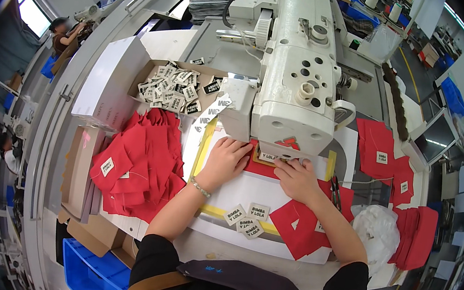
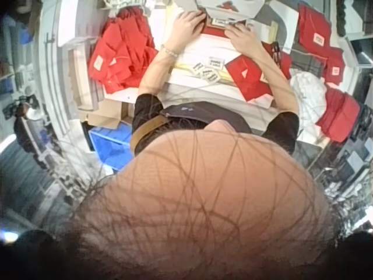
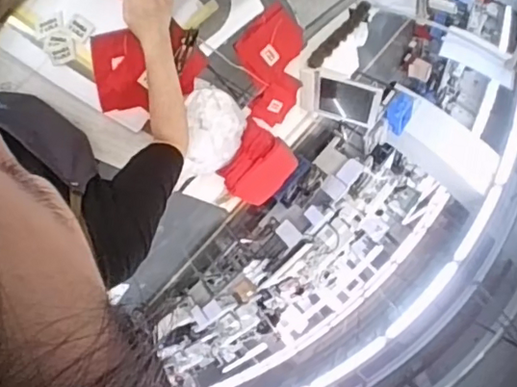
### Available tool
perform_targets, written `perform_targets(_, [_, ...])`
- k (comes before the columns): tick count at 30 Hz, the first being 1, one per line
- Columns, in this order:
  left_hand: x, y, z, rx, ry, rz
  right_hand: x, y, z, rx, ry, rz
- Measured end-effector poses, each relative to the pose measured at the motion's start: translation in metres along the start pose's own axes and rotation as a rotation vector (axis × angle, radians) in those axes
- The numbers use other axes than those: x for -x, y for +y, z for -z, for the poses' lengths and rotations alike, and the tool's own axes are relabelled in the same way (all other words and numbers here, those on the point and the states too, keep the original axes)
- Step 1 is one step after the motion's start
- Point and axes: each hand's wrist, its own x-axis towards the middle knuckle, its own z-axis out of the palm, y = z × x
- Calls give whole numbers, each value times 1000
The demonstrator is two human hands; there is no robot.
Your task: The person places small white rectangular labels onto red fabric pieces and sews them using a sewing machine. The person repeatedly picks up a label, aligns it on a red fabric piece, and feeds it through the sewing machine to attach it. Finished pieces are stacked on the table.
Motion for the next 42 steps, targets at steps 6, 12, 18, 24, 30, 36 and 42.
perform_targets(6, [-2, 6, 2, 72, -16, -207, 2, 2, 2, -85, -4, -42])
perform_targets(12, [-13, 0, -4, -50, -163, -289, 3, 4, 1, -133, 21, -59])
perform_targets(18, [-26, -14, -8, -5, -143, -424, 5, 6, -2, -101, 101, -96])
perform_targets(24, [-31, -17, -13, 172, -299, -358, 4, 6, -1, -98, 121, -113])
perform_targets(30, [-41, -9, -15, 243, -285, -380, 2, 5, 0, -89, 106, -101])
perform_targets(36, [-39, -4, -12, 272, -365, -292, -1, 4, -1, -88, 82, -87])
perform_targets(42, [-31, -8, -14, 204, -237, -318, -1, 4, 1, -59, 44, -80])
